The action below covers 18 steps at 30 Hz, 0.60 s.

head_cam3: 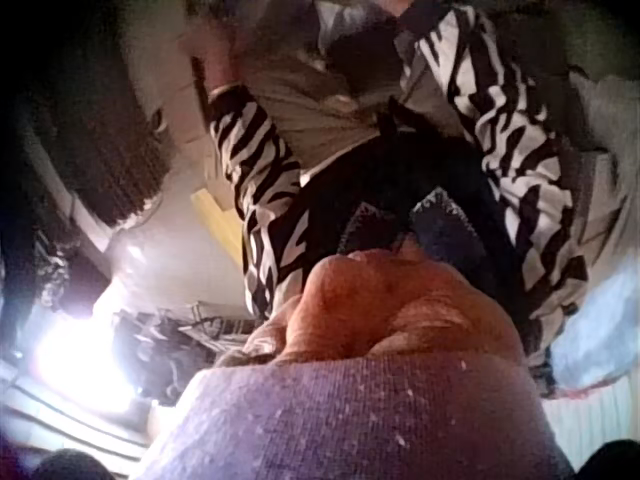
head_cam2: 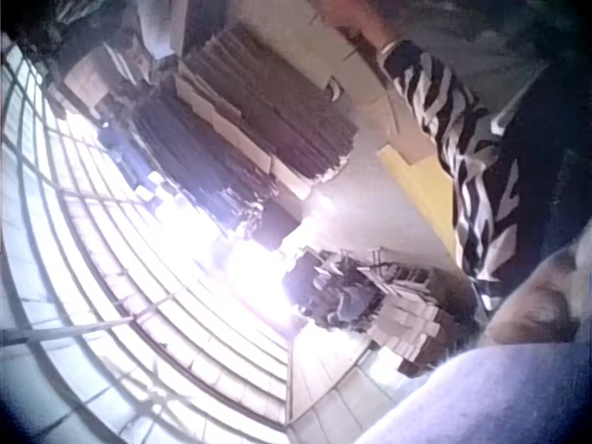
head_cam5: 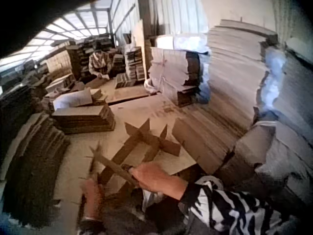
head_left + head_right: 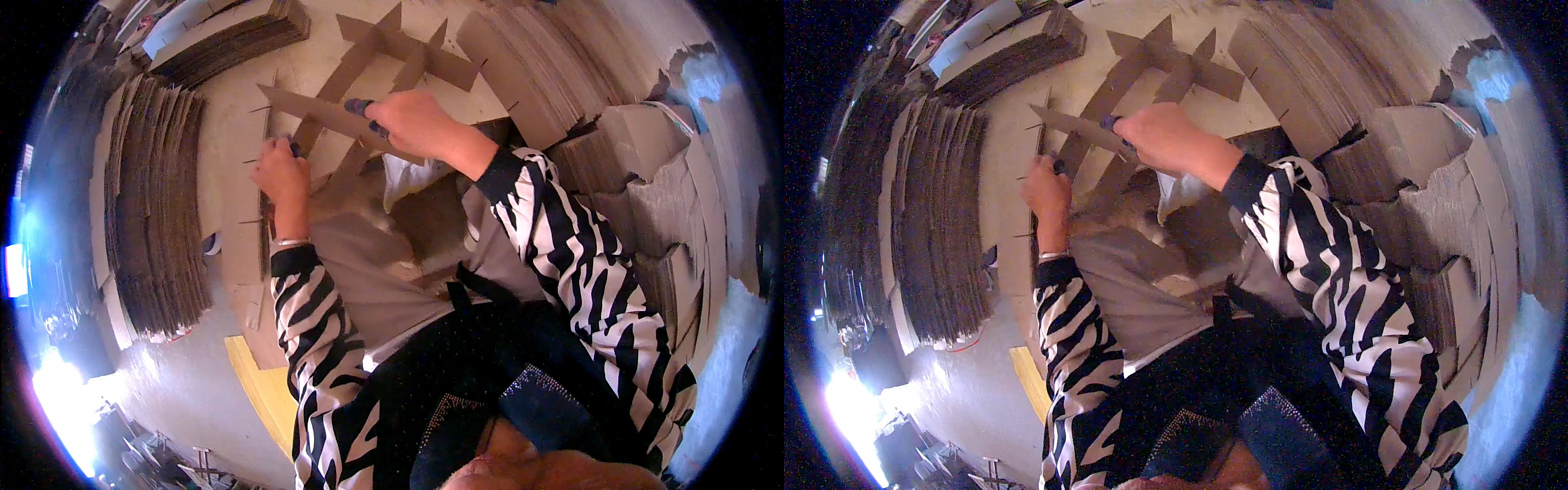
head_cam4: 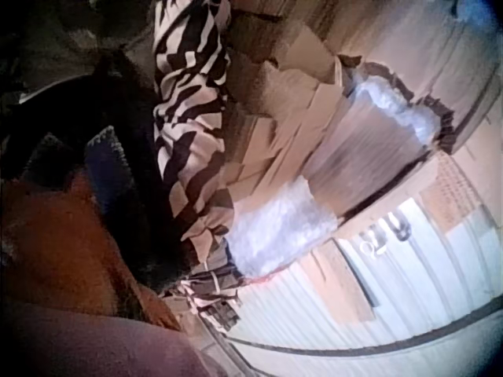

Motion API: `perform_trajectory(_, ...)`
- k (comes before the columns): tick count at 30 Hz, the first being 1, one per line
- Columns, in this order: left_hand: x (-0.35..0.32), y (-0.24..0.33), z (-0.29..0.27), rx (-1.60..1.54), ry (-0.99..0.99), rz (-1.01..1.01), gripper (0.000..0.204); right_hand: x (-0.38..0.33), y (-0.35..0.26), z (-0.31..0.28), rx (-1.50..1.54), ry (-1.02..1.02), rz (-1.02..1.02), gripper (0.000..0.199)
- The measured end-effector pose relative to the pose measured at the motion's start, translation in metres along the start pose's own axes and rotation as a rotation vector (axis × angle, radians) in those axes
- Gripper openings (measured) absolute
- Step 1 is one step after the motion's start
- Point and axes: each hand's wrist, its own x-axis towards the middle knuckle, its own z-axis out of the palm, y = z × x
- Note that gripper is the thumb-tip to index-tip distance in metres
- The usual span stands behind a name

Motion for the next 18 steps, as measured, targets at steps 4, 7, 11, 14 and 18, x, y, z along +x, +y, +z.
perform_trajectory(4,-0.011,0.015,-0.013,-0.215,-0.009,0.109,0.034,-0.014,0.005,0.025,0.003,-0.049,0.003,0.025)
perform_trajectory(7,-0.017,0.033,-0.002,-0.330,-0.292,0.126,0.029,-0.032,0.011,0.019,0.027,-0.028,0.044,0.026)
perform_trajectory(11,-0.017,0.051,0.018,-0.290,-0.392,0.118,0.021,-0.041,0.016,0.015,0.058,0.031,0.023,0.024)
perform_trajectory(14,-0.029,0.049,0.019,-0.194,-0.374,0.078,0.017,-0.041,-0.001,0.029,0.096,-0.006,-0.026,0.023)
perform_trajectory(18,-0.028,0.070,0.002,-0.260,-0.345,0.182,0.018,-0.056,0.021,0.039,-0.021,-0.057,0.026,0.023)
